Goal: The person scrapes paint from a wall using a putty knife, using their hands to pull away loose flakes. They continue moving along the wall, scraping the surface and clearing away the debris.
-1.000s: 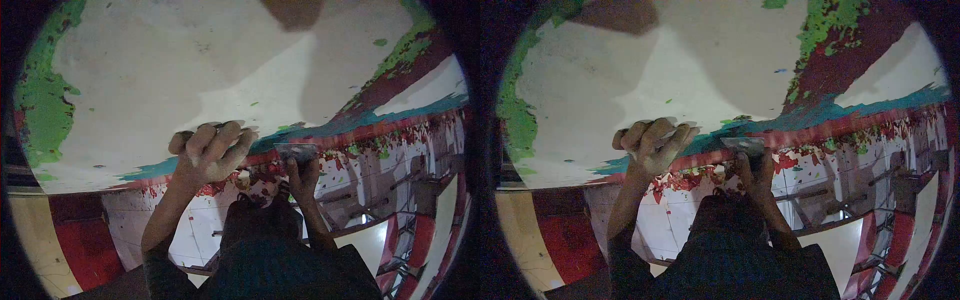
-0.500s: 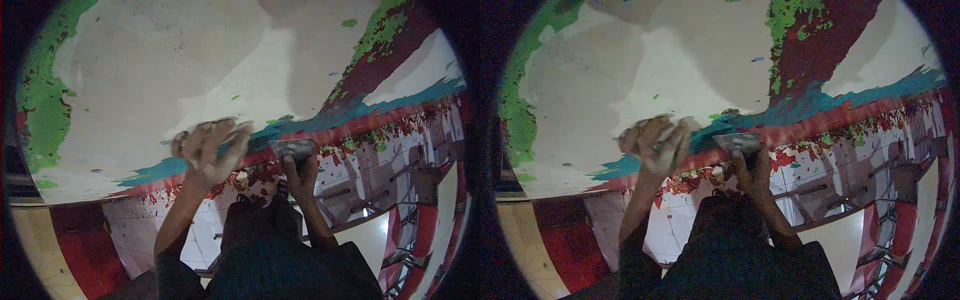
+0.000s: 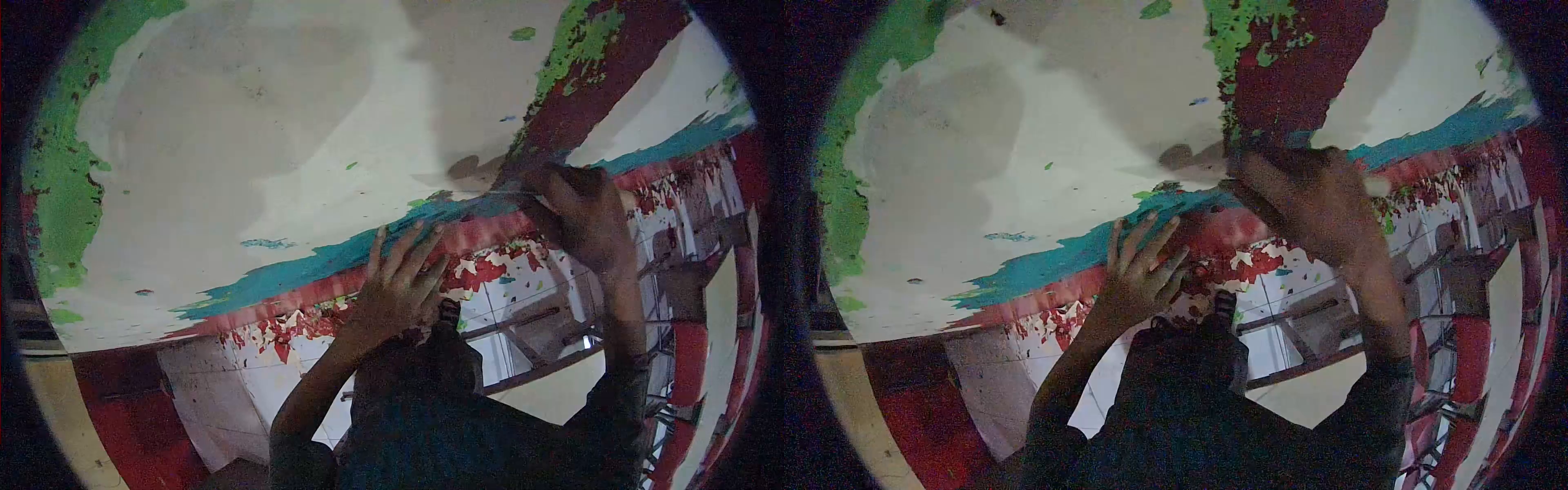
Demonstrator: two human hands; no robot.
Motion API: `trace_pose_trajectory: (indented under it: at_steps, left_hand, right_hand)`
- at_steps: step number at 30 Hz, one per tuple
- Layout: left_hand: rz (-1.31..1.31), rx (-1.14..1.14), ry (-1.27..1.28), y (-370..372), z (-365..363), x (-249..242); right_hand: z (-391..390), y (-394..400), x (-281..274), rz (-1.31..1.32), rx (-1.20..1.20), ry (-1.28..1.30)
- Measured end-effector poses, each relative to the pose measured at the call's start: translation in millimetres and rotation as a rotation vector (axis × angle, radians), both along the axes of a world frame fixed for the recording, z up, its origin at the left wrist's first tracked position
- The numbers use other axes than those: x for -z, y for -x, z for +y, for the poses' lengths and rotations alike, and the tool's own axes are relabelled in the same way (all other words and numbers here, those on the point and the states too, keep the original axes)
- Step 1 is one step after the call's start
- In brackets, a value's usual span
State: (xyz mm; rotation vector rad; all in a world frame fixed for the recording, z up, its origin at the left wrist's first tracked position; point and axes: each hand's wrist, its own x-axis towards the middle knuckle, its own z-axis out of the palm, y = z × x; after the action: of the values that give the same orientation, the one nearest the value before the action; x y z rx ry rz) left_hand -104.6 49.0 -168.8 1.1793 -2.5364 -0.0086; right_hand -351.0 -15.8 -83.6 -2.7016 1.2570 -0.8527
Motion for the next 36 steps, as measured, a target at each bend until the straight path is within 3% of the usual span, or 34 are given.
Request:
trace_pose_trajectory:
  at_steps: [3,6,12,15,19,21,23,29,30,32,35,36]
  left_hand:
    - [0.129,0.005,-0.006,-2.7,2.3,2.2]
    - [0.191,-0.021,-0.007,-1.9,6.6,3.6]
    - [0.343,-0.063,-0.084,-11.7,10.5,16.7]
    - [0.570,-0.234,-0.196,-8.4,13.4,7.2]
    - [1.135,-0.398,-0.486,6.8,11.7,-24.4]
    - [1.136,-0.388,-0.507,12.7,10.0,-41.2]
    - [1.003,-0.374,-0.521,15.9,11.5,-54.0]
    - [0.931,-0.435,-0.478,19.2,14.9,-63.3]
    - [1.067,-0.430,-0.522,19.6,15.4,-62.8]
    - [1.340,-0.422,-0.604,18.6,16.3,-58.9]
    - [1.261,-0.585,-0.289,2.7,14.5,-53.7]
    - [1.037,-0.531,-0.078,-6.4,13.3,-48.3]
  right_hand:
    - [-4.2,-5.8,-21.3,0.128,-0.008,0.078]
    - [-10.5,-20.1,-3.3,0.231,-0.113,0.222]
    - [-8.5,-11.2,-33.5,0.190,-0.094,-0.034]
    - [-16.1,-20.1,11.6,0.352,-0.165,0.102]
    - [12.7,-22.2,18.9,-0.271,0.011,-0.528]
    - [21.5,-25.5,34.0,-0.476,-0.003,-0.764]
    - [27.4,-28.7,42.0,-0.530,-0.056,-0.775]
    - [42.5,-32.8,53.2,-0.641,-0.050,-0.755]
    - [43.3,-30.2,51.3,-0.608,-0.035,-0.811]
    - [45.5,-27.5,52.0,-0.827,-0.053,-0.883]
    - [44.9,-24.8,62.3,-0.909,-0.034,-0.799]
    - [45.2,-25.2,67.3,-0.896,-0.017,-0.745]
